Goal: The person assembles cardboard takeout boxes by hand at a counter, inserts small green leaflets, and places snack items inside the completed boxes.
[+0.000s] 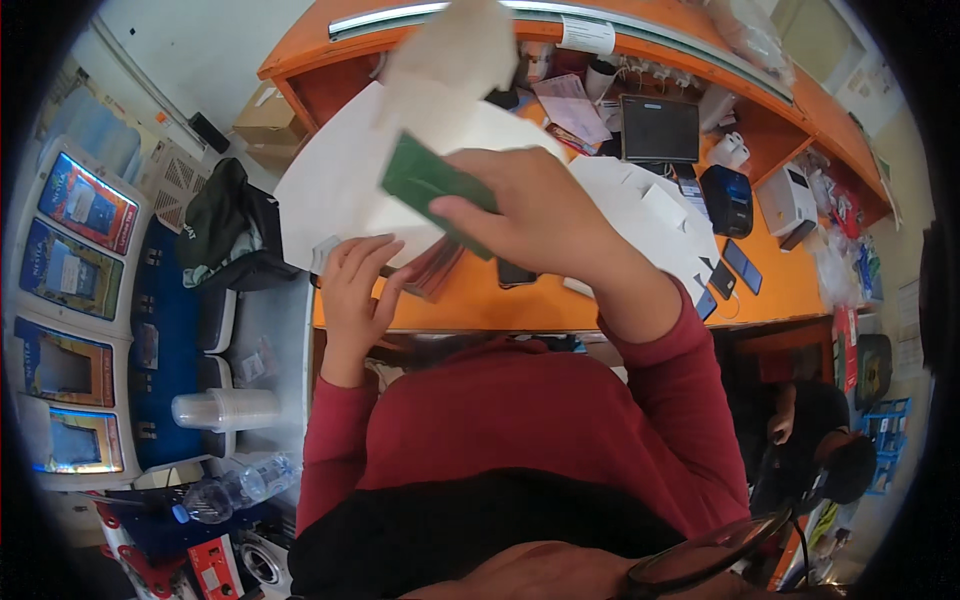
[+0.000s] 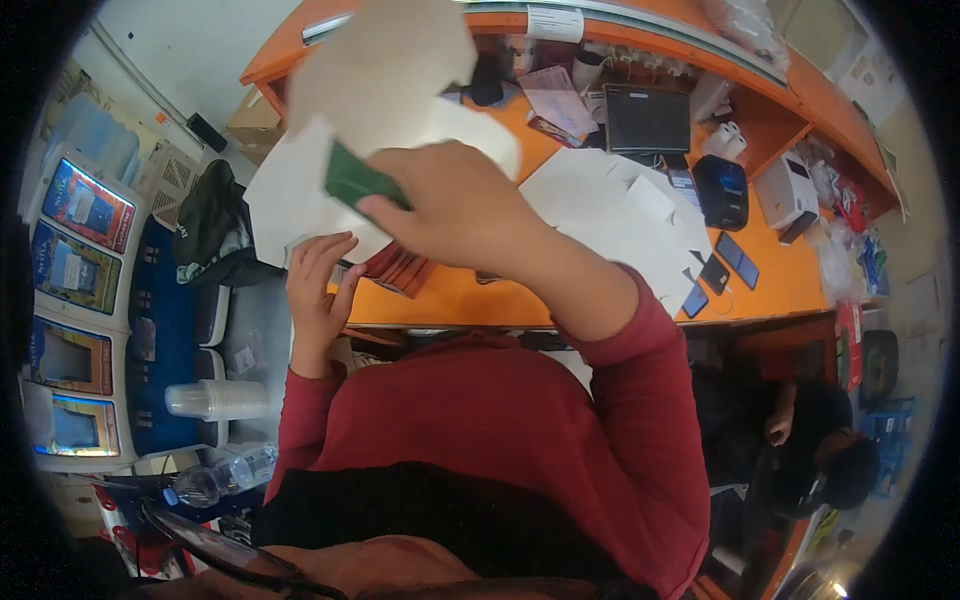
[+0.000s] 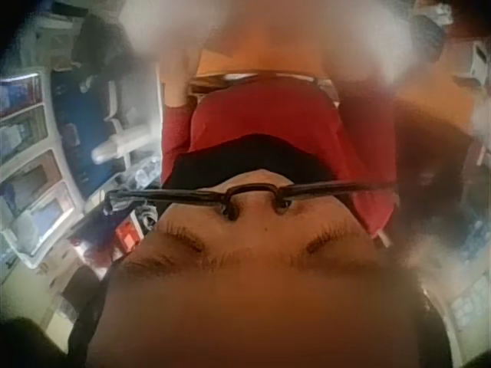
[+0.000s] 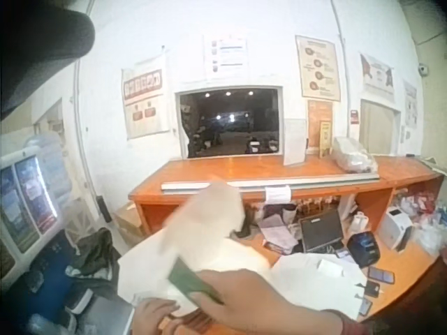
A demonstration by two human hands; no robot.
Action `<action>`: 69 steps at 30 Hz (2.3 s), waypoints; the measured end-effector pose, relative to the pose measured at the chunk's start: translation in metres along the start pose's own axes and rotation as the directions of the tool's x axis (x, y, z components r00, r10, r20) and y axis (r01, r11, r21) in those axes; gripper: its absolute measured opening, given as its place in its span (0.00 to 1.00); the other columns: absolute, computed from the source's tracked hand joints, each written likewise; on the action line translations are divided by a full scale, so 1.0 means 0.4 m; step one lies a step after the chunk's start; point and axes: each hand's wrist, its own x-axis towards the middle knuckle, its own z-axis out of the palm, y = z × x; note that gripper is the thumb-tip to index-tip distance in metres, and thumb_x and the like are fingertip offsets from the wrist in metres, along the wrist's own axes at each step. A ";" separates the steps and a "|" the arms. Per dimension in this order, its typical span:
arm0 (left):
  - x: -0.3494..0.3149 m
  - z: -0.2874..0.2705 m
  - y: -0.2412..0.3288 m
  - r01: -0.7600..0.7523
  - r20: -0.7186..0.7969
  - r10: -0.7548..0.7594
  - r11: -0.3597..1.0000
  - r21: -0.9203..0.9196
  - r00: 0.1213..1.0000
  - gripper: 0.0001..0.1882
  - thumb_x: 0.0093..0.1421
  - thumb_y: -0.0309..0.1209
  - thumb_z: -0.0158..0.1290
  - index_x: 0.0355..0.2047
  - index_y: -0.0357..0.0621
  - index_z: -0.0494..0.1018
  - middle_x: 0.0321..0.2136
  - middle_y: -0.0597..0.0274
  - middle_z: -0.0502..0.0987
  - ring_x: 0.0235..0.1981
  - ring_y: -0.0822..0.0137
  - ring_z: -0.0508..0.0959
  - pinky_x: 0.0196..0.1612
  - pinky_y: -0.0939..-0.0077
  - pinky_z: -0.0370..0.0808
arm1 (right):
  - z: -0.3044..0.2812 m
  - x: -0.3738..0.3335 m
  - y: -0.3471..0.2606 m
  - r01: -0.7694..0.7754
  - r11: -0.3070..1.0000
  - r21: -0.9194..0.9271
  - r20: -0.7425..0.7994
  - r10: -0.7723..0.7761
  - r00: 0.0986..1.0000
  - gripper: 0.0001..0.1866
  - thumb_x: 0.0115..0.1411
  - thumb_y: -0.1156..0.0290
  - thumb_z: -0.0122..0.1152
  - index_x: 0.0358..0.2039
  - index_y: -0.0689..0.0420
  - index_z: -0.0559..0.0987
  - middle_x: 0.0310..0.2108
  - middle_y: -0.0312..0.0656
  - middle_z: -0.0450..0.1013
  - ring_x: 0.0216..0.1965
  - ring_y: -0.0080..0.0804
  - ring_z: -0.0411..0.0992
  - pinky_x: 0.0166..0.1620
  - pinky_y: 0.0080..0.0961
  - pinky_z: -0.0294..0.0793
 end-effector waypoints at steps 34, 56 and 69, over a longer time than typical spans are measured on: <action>-0.093 0.113 -0.178 -0.261 -0.233 0.261 0.965 0.034 0.937 0.17 0.43 0.22 0.66 0.35 0.46 0.75 0.35 0.60 0.74 0.43 0.55 0.72 0.54 0.50 0.66 | 0.350 0.003 0.122 0.280 0.946 -0.161 -0.332 -0.319 0.888 0.19 0.59 0.63 0.58 0.48 0.59 0.74 0.49 0.51 0.72 0.47 0.49 0.72 0.46 0.40 0.72; 0.021 0.493 0.302 -0.401 0.010 0.427 0.856 -0.327 0.904 0.12 0.47 0.20 0.61 0.34 0.40 0.76 0.33 0.58 0.78 0.32 0.57 0.79 0.34 0.66 0.77 | -0.060 -0.623 0.899 -0.607 0.734 0.305 -0.038 0.646 0.762 0.14 0.65 0.62 0.54 0.35 0.62 0.78 0.28 0.45 0.75 0.30 0.30 0.70 0.39 0.27 0.70; 0.065 0.700 0.464 0.725 0.558 -0.466 0.492 -0.482 0.687 0.12 0.61 0.33 0.58 0.37 0.36 0.76 0.25 0.63 0.78 0.24 0.71 0.75 0.27 0.79 0.71 | -0.342 -0.655 0.580 -0.205 0.846 0.493 0.057 0.203 0.977 0.11 0.59 0.63 0.60 0.32 0.60 0.79 0.30 0.38 0.78 0.46 0.38 0.74 0.56 0.34 0.66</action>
